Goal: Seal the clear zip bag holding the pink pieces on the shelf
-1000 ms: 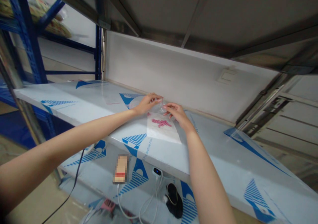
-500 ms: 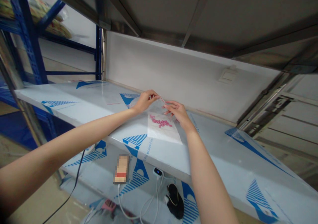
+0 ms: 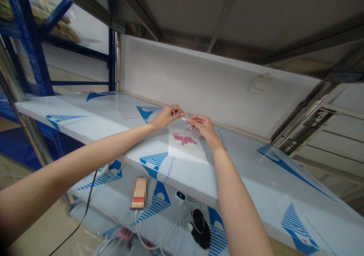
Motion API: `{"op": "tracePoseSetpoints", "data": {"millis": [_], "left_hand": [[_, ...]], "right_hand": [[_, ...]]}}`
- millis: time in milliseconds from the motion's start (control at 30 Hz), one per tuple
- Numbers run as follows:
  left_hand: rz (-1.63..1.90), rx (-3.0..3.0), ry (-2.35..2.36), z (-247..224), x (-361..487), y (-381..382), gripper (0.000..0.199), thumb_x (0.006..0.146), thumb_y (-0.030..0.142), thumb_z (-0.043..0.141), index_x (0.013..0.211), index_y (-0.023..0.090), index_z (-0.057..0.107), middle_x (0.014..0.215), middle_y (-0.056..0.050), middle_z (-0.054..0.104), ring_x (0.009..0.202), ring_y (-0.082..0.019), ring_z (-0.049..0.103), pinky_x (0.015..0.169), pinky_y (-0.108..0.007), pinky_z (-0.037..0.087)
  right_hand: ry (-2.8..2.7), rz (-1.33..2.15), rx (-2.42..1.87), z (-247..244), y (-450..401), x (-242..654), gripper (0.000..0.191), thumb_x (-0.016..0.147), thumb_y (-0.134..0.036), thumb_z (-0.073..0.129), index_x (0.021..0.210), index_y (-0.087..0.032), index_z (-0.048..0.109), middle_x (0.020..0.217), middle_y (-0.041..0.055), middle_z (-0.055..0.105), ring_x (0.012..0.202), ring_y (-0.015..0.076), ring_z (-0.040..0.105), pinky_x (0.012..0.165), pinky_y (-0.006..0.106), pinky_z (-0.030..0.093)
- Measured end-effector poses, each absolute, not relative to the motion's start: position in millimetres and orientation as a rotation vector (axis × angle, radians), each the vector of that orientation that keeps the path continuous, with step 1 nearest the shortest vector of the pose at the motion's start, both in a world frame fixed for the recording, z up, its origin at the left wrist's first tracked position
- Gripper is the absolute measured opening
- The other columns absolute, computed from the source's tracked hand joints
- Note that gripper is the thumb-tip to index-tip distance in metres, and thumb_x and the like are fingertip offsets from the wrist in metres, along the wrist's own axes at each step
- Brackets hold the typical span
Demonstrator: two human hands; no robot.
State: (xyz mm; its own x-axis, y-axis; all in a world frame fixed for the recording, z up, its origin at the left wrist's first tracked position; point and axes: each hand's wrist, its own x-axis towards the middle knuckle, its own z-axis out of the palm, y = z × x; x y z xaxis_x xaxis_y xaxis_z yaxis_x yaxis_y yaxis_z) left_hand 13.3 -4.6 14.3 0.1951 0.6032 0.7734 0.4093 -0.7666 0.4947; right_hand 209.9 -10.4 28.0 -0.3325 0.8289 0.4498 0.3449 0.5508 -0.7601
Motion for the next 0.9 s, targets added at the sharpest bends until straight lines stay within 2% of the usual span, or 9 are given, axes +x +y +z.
{"op": "tracePoseSetpoints", "data": {"millis": [133, 333, 467, 600, 900], "left_hand": [[1.633, 2.323, 0.96, 16.0, 12.2, -7.4, 0.012, 0.087, 0.024, 0.065, 0.08, 0.015, 0.069, 0.082, -0.004, 0.068, 0.074, -0.014, 0.056, 0.072, -0.027, 0.042], [1.662, 2.293, 0.965, 17.8, 12.8, -10.7, 0.014, 0.085, 0.024, 0.064, 0.076, 0.014, 0.066, 0.078, -0.003, 0.065, 0.073, -0.014, 0.055, 0.07, -0.027, 0.042], [1.604, 2.234, 0.967, 17.8, 14.9, -11.5, 0.015, 0.087, 0.023, 0.058, 0.079, 0.014, 0.066, 0.078, -0.002, 0.066, 0.075, -0.015, 0.057, 0.071, -0.027, 0.041], [1.562, 2.278, 0.915, 18.3, 15.5, -13.0, 0.018, 0.09, 0.03, 0.061, 0.087, 0.015, 0.07, 0.086, -0.003, 0.07, 0.078, -0.015, 0.059, 0.072, -0.027, 0.042], [1.64, 2.331, 1.003, 19.5, 13.4, -11.8, 0.013, 0.089, 0.023, 0.063, 0.085, 0.014, 0.071, 0.085, -0.005, 0.07, 0.078, -0.014, 0.059, 0.076, -0.027, 0.044]], "right_hand": [[-1.91, 0.71, -0.934, 28.9, -11.2, 209.0, 0.038, 0.066, -0.055, 0.073, 0.079, -0.02, 0.068, 0.081, 0.007, 0.07, 0.06, 0.0147, 0.056, 0.053, 0.026, 0.038], [-1.896, 0.713, -0.917, 30.3, -12.3, 208.7, 0.039, 0.063, -0.055, 0.077, 0.077, -0.02, 0.067, 0.069, 0.0037, 0.065, 0.055, 0.0137, 0.051, 0.053, 0.026, 0.036], [-1.886, 0.732, -0.878, 31.3, -13.8, 208.1, 0.04, 0.063, -0.055, 0.077, 0.077, -0.019, 0.067, 0.073, 0.0054, 0.068, 0.052, 0.0124, 0.049, 0.054, 0.028, 0.039], [-1.853, 0.715, -0.872, 31.4, -12.9, 207.0, 0.041, 0.063, -0.055, 0.078, 0.08, -0.018, 0.068, 0.073, 0.006, 0.069, 0.05, 0.0118, 0.048, 0.053, 0.028, 0.04], [-1.841, 0.787, -0.859, 23.3, -4.4, 203.1, 0.05, 0.059, -0.057, 0.081, 0.087, -0.018, 0.069, 0.076, 0.0055, 0.07, 0.051, 0.0127, 0.055, 0.046, 0.024, 0.034]]}}
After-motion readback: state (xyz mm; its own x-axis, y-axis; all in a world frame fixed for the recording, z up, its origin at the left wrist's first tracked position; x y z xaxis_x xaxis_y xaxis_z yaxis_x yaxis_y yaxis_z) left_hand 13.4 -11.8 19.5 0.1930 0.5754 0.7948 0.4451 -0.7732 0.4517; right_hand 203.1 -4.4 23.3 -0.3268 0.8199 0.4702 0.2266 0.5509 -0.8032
